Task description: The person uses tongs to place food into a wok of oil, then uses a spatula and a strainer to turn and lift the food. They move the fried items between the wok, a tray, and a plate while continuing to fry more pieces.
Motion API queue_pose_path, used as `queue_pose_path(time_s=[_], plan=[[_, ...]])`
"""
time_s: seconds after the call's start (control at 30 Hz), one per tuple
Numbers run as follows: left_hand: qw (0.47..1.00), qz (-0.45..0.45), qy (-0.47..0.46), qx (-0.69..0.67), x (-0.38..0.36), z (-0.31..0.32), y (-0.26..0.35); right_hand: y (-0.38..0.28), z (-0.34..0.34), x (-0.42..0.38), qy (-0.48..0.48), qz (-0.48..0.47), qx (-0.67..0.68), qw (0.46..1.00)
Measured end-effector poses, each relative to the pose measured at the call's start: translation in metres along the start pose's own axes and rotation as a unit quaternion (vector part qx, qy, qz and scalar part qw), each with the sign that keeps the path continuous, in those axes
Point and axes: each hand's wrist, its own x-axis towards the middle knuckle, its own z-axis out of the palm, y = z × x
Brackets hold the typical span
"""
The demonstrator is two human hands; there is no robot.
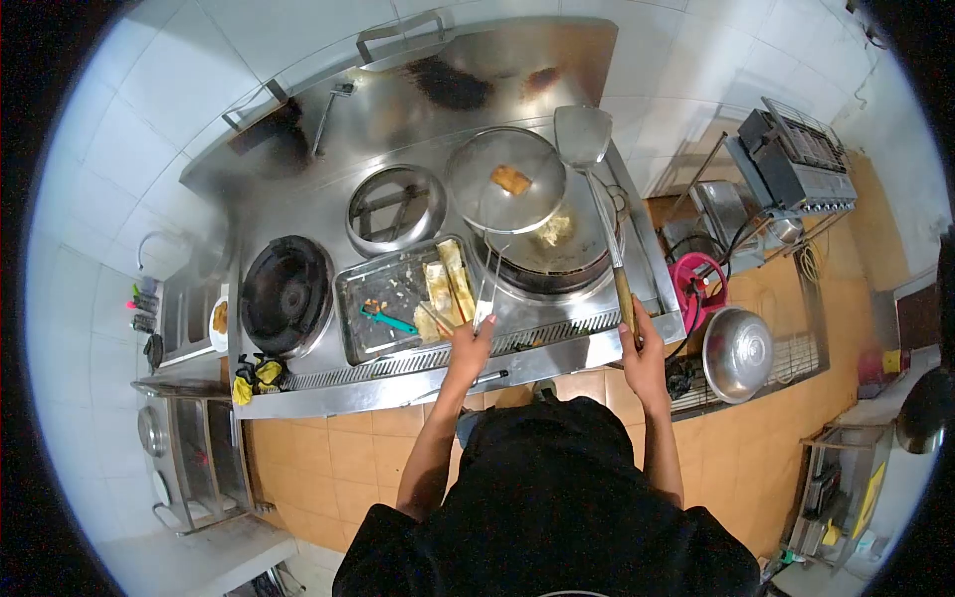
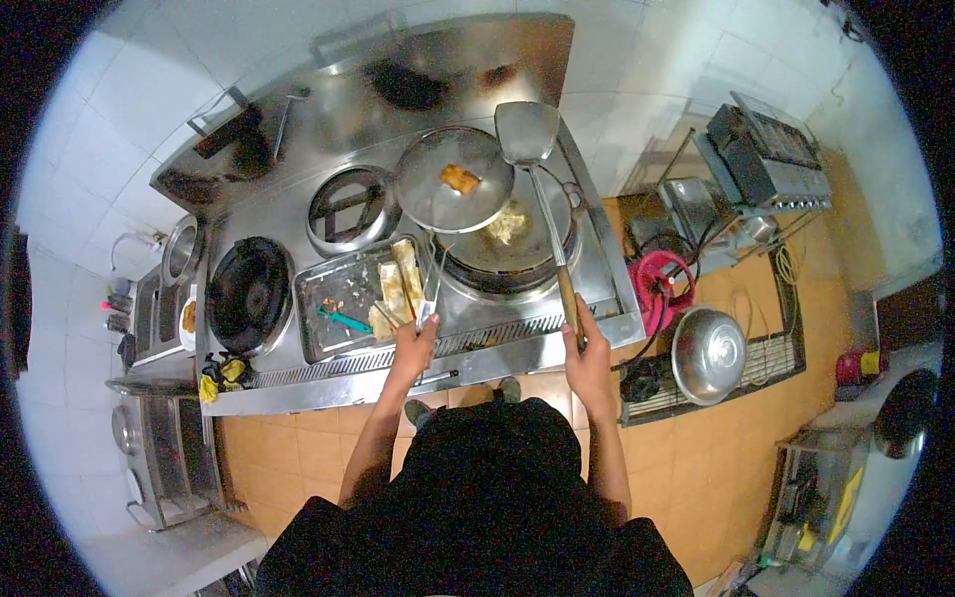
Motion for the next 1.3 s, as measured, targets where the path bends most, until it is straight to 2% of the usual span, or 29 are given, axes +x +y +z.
queue_pose_path(time_s=[0.13, 0.2, 0.23, 0.27, 0.33, 0.37, 0.43, 0.47, 0.53, 0.57, 0.6, 0.67, 0.83, 0.9, 0.93, 1.0, 1.03, 1.1, 1.13, 1.17, 1.2, 1.23, 1.27, 1.3], plan=[[0.996, 0.045, -0.010, 0.071, 0.002, -0.002, 0.001, -0.007, -0.015, 0.012, -0.029, -0.004, -0.047, 0.998], [0.994, 0.067, 0.009, 0.083, 0.005, 0.001, -0.002, -0.007, -0.032, 0.027, -0.039, -0.075, -0.165, 0.983], [0.996, 0.049, 0.012, 0.077, 0.006, 0.001, -0.002, -0.005, -0.046, 0.038, -0.065, -0.061, -0.219, 0.971], [0.996, 0.051, 0.010, 0.078, 0.008, -0.001, -0.002, -0.004, -0.062, 0.051, -0.072, -0.116, -0.296, 0.945], [0.994, 0.082, 0.028, 0.067, 0.007, -0.004, -0.003, -0.021, -0.088, 0.078, -0.101, -0.126, -0.414, 0.896], [0.994, 0.082, 0.027, 0.066, 0.005, -0.005, -0.001, -0.032, -0.098, 0.090, -0.102, -0.125, -0.416, 0.895], [0.988, 0.091, 0.029, 0.125, 0.003, -0.009, 0.008, -0.058, -0.112, 0.116, -0.157, -0.152, -0.543, 0.811], [0.988, 0.090, 0.032, 0.122, 0.003, -0.008, 0.007, -0.071, -0.115, 0.125, -0.159, -0.156, -0.544, 0.809], [0.982, 0.104, 0.050, 0.151, 0.005, -0.001, 0.006, -0.097, -0.118, 0.139, -0.177, -0.198, -0.628, 0.732], [0.982, 0.104, 0.052, 0.149, 0.004, 0.002, 0.006, -0.113, -0.116, 0.146, -0.205, -0.184, -0.655, 0.703], [0.979, 0.107, 0.062, 0.165, 0.003, 0.006, 0.009, -0.123, -0.117, 0.154, -0.205, -0.186, -0.656, 0.702], [0.975, 0.110, 0.072, 0.179, 0.001, 0.010, 0.016, -0.135, -0.116, 0.171, -0.235, -0.269, -0.677, 0.644], [0.967, 0.119, 0.063, 0.217, -0.002, 0.016, 0.032, -0.147, -0.114, 0.228, -0.319, -0.269, -0.642, 0.643], [0.969, 0.114, 0.053, 0.212, 0.000, 0.015, 0.032, -0.151, -0.118, 0.248, -0.404, -0.231, -0.589, 0.660], [0.972, 0.106, 0.046, 0.205, 0.001, 0.015, 0.030, -0.153, -0.118, 0.250, -0.403, -0.230, -0.590, 0.661], [0.972, 0.100, 0.036, 0.209, 0.007, 0.014, 0.023, -0.163, -0.119, 0.251, -0.440, -0.086, -0.578, 0.682], [0.973, 0.092, 0.028, 0.212, 0.007, 0.014, 0.023, -0.171, -0.118, 0.245, -0.440, -0.085, -0.580, 0.680], [0.976, 0.093, 0.016, 0.198, 0.002, 0.014, 0.029, -0.187, -0.117, 0.231, -0.446, 0.098, -0.510, 0.729], [0.978, 0.095, 0.003, 0.188, -0.001, 0.014, 0.033, -0.172, -0.122, 0.238, -0.447, 0.097, -0.512, 0.727], [0.978, 0.094, 0.003, 0.187, 0.001, 0.015, 0.030, -0.141, -0.132, 0.250, -0.463, -0.004, -0.498, 0.733], [0.979, 0.095, 0.001, 0.182, 0.002, 0.016, 0.027, -0.141, -0.130, 0.246, -0.474, -0.105, -0.477, 0.733], [0.980, 0.096, -0.002, 0.177, 0.004, 0.016, 0.024, -0.150, -0.131, 0.240, -0.458, 0.047, -0.473, 0.751], [0.979, 0.096, -0.005, 0.178, 0.006, 0.017, 0.022, -0.148, -0.135, 0.239, -0.457, 0.050, -0.473, 0.752], [0.978, 0.091, -0.013, 0.186, 0.007, 0.016, 0.024, -0.144, -0.139, 0.238, -0.450, -0.029, -0.484, 0.750]])
